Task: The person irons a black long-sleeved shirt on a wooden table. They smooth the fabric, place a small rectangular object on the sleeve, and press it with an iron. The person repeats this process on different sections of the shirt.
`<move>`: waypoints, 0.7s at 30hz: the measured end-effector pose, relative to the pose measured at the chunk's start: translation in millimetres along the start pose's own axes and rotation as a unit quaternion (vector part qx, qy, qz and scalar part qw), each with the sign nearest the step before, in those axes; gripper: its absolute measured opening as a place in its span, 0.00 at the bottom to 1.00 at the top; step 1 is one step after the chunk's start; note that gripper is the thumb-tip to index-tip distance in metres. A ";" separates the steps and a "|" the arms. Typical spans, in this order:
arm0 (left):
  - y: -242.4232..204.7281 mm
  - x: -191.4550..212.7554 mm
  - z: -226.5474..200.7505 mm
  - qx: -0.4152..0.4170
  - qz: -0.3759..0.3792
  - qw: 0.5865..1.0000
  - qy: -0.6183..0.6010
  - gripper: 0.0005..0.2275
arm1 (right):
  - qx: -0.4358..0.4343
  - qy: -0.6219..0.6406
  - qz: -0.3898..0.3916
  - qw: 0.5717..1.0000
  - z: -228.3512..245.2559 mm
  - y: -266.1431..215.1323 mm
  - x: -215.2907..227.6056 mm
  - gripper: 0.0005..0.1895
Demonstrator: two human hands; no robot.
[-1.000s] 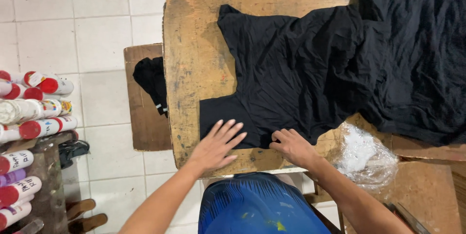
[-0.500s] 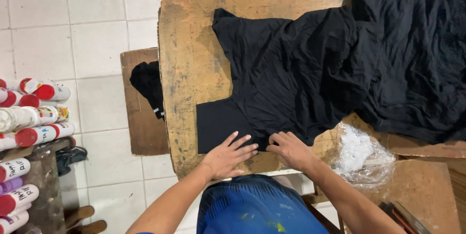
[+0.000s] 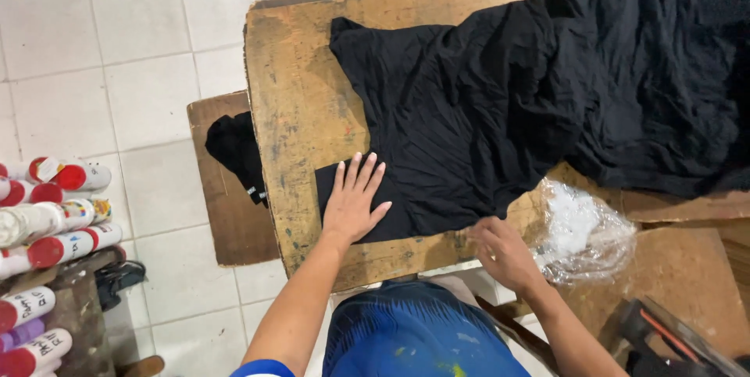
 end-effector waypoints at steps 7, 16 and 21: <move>-27.3 -6.7 6.2 0.002 -0.099 0.992 0.072 0.40 | -0.337 0.136 -0.093 0.927 49.5 -155.6 -48.1 0.15; -94.8 -19.9 -18.3 -0.183 -0.071 0.980 0.013 0.35 | -0.644 0.115 -0.293 0.697 34.1 -433.0 -142.4 0.16; -104.4 -30.3 -26.7 -0.204 -0.067 0.977 -0.008 0.34 | -0.599 0.013 -0.503 0.623 -3.9 -457.0 -120.0 0.14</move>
Point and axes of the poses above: each hand's wrist, its own y-axis towards the middle knuckle, its own x-axis out of the back of the hand, z = x × y, the point moved 2 cm from there along y, towards the middle knuckle, and after that the axes turned 13 degrees about x, right-handed, at the moved point
